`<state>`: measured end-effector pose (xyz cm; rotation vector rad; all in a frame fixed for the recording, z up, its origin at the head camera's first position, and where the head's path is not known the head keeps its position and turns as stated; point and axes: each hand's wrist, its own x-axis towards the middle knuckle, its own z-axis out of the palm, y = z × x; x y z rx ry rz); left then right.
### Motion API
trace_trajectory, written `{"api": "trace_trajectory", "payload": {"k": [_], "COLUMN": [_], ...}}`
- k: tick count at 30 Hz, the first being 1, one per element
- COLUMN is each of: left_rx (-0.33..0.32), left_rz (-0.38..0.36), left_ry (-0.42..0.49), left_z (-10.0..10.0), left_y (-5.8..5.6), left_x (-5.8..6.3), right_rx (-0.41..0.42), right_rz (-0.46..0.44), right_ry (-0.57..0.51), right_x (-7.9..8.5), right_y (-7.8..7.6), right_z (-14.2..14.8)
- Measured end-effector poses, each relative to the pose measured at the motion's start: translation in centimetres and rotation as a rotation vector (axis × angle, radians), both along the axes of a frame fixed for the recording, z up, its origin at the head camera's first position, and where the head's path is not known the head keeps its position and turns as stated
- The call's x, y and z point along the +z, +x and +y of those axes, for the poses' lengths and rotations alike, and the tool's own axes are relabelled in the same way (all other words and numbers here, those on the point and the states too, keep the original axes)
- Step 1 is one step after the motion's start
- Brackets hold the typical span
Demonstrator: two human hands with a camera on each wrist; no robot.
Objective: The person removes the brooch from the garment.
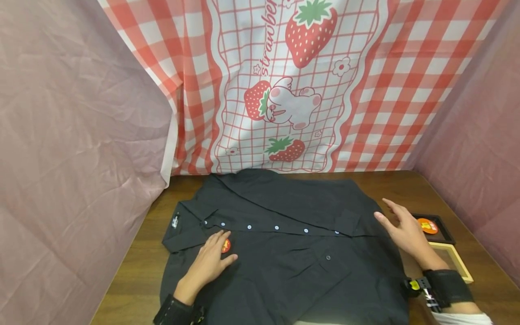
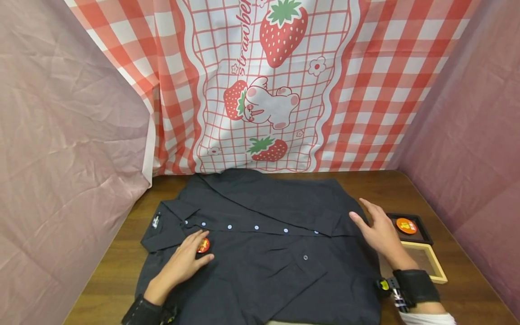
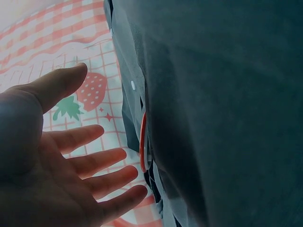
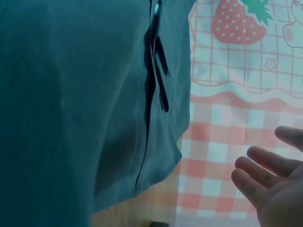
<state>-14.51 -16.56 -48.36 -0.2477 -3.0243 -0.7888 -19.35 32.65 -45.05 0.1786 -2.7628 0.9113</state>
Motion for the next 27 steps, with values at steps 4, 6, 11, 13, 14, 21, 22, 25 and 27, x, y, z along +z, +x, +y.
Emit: {"api": "trace_trajectory", "payload": {"k": [4, 6, 11, 13, 14, 21, 22, 25, 27], "left_rx": [0.005, 0.006, 0.002, 0.001, 0.003, 0.058, 0.059, 0.048, 0.038], "left_rz": [-0.011, -0.012, -0.006, -0.007, -0.01, -0.037, -0.033, -0.02, -0.015], "left_ry": [0.007, 0.009, 0.007, 0.009, 0.01, 0.032, 0.031, 0.025, 0.02], "left_z": [-0.1, -0.1, -0.1, -0.1, -0.1, 0.0, 0.0, -0.1, -0.1], "left_y": [0.0, 0.0, 0.1, 0.1, 0.1, 0.1, 0.1, 0.1, 0.1], "left_x": [-0.1, 0.0, -0.1, -0.1, -0.1, 0.1, 0.1, 0.1, 0.1], "right_rx": [-0.001, 0.001, 0.009, 0.01, 0.007, -0.002, -0.003, -0.002, -0.001], "right_rz": [-0.012, -0.015, 0.012, 0.022, 0.028, 0.074, 0.081, 0.101, 0.106], "right_ry": [-0.007, -0.019, -0.029, -0.033, -0.038, -0.07, -0.072, -0.084, -0.085], "right_x": [0.2, 0.3, 0.0, -0.1, -0.2, -0.5, -0.5, -0.5, -0.4], "right_y": [0.0, 0.0, 0.0, 0.0, 0.0, 0.0, 0.0, 0.0, 0.0], "right_z": [-0.6, -1.0, -1.7, -2.0, -2.2, -3.2, -3.3, -3.6, -3.8]}}
